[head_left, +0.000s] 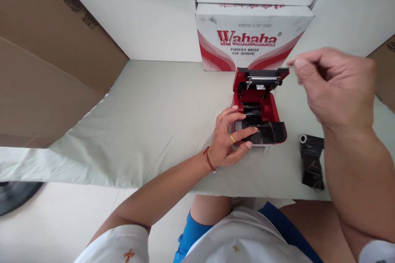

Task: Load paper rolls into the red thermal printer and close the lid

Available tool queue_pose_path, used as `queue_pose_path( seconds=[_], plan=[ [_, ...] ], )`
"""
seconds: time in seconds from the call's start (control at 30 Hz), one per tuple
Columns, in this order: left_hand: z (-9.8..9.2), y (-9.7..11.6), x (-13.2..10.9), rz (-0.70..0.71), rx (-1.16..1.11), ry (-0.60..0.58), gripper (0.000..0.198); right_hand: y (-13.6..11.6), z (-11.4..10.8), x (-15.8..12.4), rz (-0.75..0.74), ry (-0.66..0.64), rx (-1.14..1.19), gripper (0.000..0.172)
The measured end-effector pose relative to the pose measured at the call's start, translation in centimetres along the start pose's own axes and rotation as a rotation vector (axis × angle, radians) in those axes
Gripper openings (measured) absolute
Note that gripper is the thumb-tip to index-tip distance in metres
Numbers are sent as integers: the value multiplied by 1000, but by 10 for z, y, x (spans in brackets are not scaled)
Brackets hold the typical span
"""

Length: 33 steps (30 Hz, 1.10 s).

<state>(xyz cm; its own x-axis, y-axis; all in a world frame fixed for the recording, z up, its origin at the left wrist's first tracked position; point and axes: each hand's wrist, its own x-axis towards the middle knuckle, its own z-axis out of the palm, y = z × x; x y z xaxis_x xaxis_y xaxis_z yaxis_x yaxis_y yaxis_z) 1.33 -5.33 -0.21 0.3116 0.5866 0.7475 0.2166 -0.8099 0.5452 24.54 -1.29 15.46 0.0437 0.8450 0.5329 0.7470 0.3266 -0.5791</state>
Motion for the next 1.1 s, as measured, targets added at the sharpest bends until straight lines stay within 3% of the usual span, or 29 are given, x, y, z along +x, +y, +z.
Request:
queue_pose_path(
  seconds=[0.07, 0.2, 0.47, 0.67, 0.9, 1.1],
  plan=[
    [1, 0, 1, 40, 74, 21, 35, 15, 6, 7, -67, 88, -60, 36],
    [0, 2, 3, 73, 129, 49, 32, 38, 25, 4, -107, -94, -50, 41],
    [-2, 4, 2, 131, 305, 81, 30, 39, 10, -72, -289, -78, 70, 29],
    [-1, 5, 2, 197, 424, 107, 33, 61, 26, -109, -331, -16, 156, 35],
    [-4, 0, 7, 117, 324, 40, 73, 60, 34, -111, -316, 35, 187, 36],
    [-12, 7, 15, -38, 155, 26, 67, 59, 30, -113, -291, 7, 167, 36]
  ],
)
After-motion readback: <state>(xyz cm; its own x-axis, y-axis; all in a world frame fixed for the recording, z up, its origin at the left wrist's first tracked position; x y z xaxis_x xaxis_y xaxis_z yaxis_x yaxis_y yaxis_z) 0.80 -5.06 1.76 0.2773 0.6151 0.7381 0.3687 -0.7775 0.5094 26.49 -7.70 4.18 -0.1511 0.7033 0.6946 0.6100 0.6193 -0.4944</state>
